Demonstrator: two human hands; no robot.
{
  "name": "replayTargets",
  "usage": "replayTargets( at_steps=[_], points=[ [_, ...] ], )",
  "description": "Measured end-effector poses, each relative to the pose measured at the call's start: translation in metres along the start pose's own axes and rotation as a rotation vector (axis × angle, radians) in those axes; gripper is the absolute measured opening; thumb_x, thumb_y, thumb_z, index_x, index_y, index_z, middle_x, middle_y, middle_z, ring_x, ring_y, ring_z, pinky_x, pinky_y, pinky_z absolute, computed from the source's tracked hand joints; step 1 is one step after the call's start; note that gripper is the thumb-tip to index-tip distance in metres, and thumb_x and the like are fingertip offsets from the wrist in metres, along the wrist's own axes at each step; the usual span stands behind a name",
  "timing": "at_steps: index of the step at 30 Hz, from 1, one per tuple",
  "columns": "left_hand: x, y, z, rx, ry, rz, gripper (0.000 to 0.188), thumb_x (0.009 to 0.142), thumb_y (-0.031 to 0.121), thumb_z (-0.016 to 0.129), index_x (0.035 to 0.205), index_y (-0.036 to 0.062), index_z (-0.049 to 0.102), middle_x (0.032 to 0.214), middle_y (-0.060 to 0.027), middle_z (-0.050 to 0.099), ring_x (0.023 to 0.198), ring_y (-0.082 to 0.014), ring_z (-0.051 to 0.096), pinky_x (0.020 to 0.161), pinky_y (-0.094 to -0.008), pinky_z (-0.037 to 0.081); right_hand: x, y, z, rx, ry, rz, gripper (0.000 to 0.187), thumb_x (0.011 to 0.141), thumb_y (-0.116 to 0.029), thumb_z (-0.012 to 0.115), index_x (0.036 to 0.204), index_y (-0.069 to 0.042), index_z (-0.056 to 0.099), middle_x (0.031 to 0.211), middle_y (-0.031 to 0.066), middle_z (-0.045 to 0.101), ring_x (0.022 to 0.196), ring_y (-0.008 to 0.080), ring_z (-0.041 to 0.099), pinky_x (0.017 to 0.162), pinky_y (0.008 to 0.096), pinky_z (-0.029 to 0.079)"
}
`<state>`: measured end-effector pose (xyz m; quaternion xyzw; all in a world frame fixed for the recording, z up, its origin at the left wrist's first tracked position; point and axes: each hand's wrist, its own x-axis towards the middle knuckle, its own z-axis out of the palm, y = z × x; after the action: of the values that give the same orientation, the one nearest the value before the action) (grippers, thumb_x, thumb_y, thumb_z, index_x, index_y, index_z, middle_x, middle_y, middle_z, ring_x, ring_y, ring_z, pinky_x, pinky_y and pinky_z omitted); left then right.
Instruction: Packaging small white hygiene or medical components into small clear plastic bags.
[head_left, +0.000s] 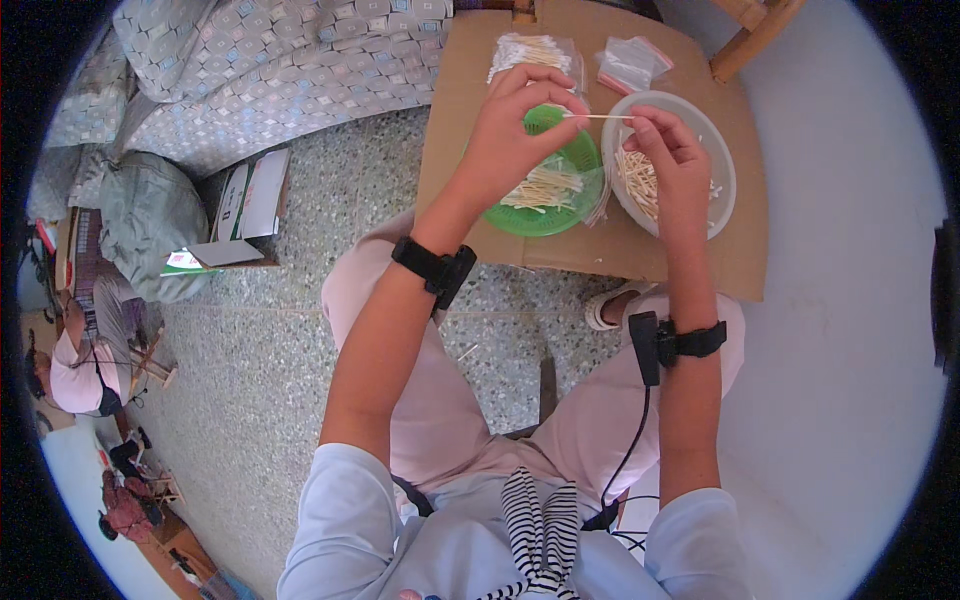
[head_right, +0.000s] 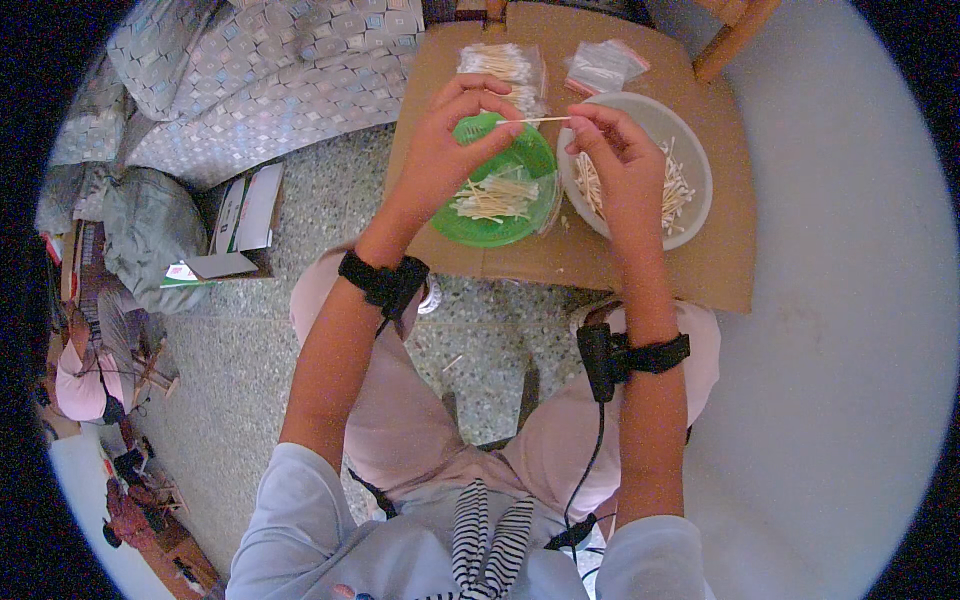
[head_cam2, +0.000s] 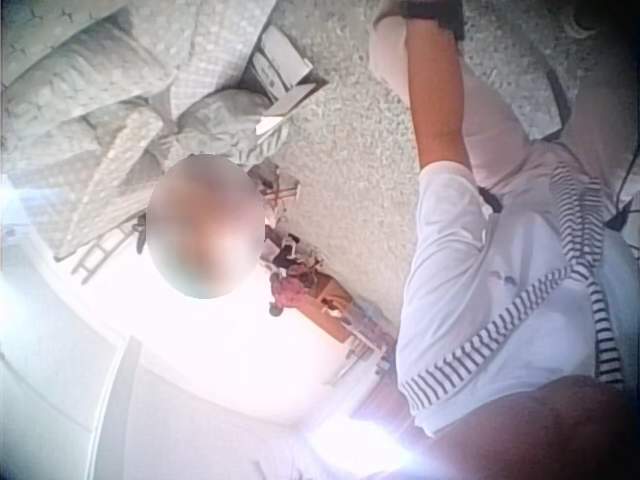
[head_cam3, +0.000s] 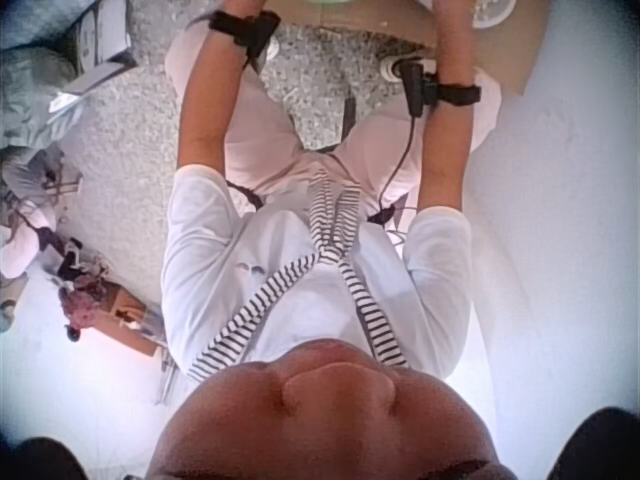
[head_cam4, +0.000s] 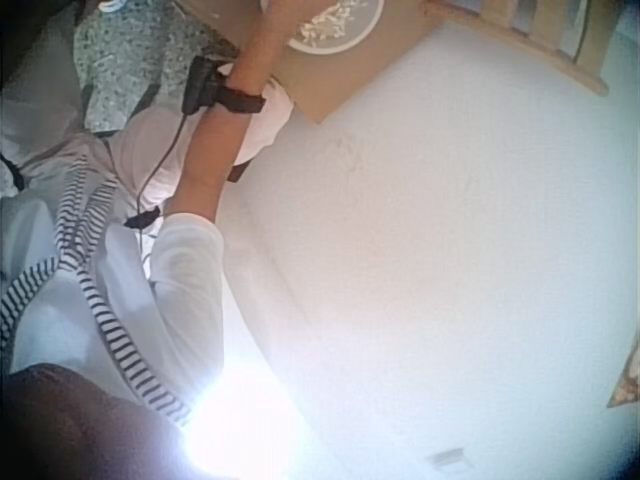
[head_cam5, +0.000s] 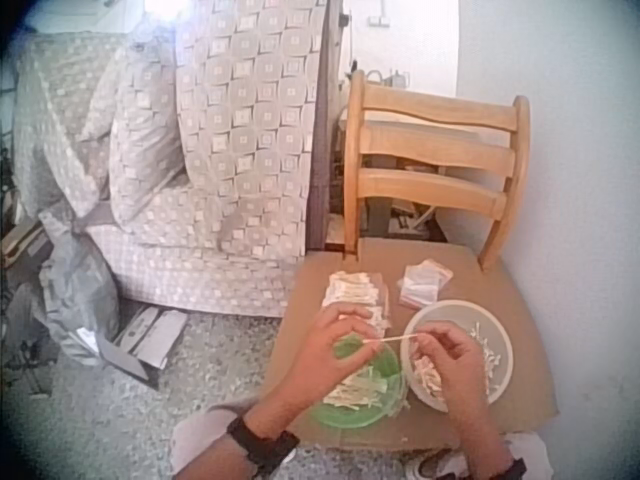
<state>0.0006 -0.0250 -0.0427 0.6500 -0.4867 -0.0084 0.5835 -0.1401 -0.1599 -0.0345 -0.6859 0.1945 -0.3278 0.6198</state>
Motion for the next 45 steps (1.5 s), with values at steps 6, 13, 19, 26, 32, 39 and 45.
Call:
replayTargets(
  at_steps=[6,13,19,26,32,39,45],
  points=[
    [-0.002,0.003,-0.003,0.123,0.023,0.067,0.013,0.079,0.016,0.071,0.089,0.0087,0.069,0.104,-0.004,0.059,0.106,-0.0209,0.052,0.092,-0.0327,0.04,0.0,0.002,0.001,0.017,0.03,-0.026,0.021,0.088,-0.012,0.064,0.105,0.0,0.066,0.094,0.0041,0.067,0.078,0.0094,0.06,0.072,0.0223,0.048],
    [0.001,0.001,-0.003,-0.296,0.132,-0.29,0.017,0.088,0.02,0.064,0.096,0.0059,0.065,0.104,-0.0057,0.06,0.097,-0.0157,0.057,0.084,-0.0304,0.045,0.007,0.005,-0.017,-0.027,0.219,-0.054,0.021,0.088,-0.013,0.064,0.105,-0.001,0.067,0.095,0.0049,0.068,0.081,0.01,0.061,0.072,0.0228,0.049],
    [-0.009,-0.006,0.006,0.199,-0.369,0.089,0.039,0.085,0.032,0.065,0.115,0.0077,0.059,0.109,-0.0118,0.058,0.104,-0.0275,0.055,0.092,-0.0362,0.044,0.005,0.007,-0.018,-0.134,0.176,-0.062,0.022,0.088,-0.014,0.064,0.106,-0.001,0.067,0.094,0.0051,0.068,0.08,0.0107,0.061,0.071,0.0233,0.049],
    [-0.024,-0.004,0.014,0.214,-0.713,0.109,0.069,0.079,0.034,0.069,0.139,0.016,0.041,0.117,-0.0144,0.055,0.109,-0.0324,0.054,0.093,-0.0413,0.043,0.005,0.01,-0.016,-0.207,0.165,-0.044,0.02,0.088,-0.014,0.065,0.103,-0.002,0.069,0.093,0.0041,0.068,0.076,0.0096,0.06,0.069,0.0237,0.049],
    [-0.021,-0.01,0.008,0.249,-0.553,-0.037,0.058,0.08,0.034,0.068,0.132,0.0129,0.051,0.11,-0.0143,0.062,0.101,-0.0322,0.059,0.091,-0.0396,0.045,0.005,0.004,-0.014,-0.208,0.171,-0.07,0.019,0.087,-0.014,0.065,0.102,-0.003,0.069,0.09,0.0031,0.067,0.076,0.0085,0.059,0.069,0.023,0.048],
    [-0.01,0.0,-0.002,0.074,-0.41,-0.193,0.043,0.088,0.03,0.063,0.125,0.0103,0.058,0.109,-0.0129,0.066,0.098,-0.0229,0.063,0.086,-0.0337,0.047,0.005,-0.006,-0.025,-0.24,0.129,-0.05,0.019,0.086,-0.014,0.067,0.1,-0.002,0.07,0.09,0.0029,0.068,0.077,0.0083,0.059,0.07,0.0234,0.048],
    [-0.009,-0.001,-0.007,0.052,-0.396,-0.16,0.042,0.09,0.029,0.06,0.127,0.0086,0.056,0.108,-0.0127,0.067,0.1,-0.0196,0.062,0.089,-0.0325,0.046,0.001,-0.008,-0.025,-0.209,0.041,-0.114,0.018,0.085,-0.012,0.067,0.101,-0.003,0.07,0.091,0.0019,0.068,0.076,0.0092,0.059,0.071,0.023,0.048]
  ],
)
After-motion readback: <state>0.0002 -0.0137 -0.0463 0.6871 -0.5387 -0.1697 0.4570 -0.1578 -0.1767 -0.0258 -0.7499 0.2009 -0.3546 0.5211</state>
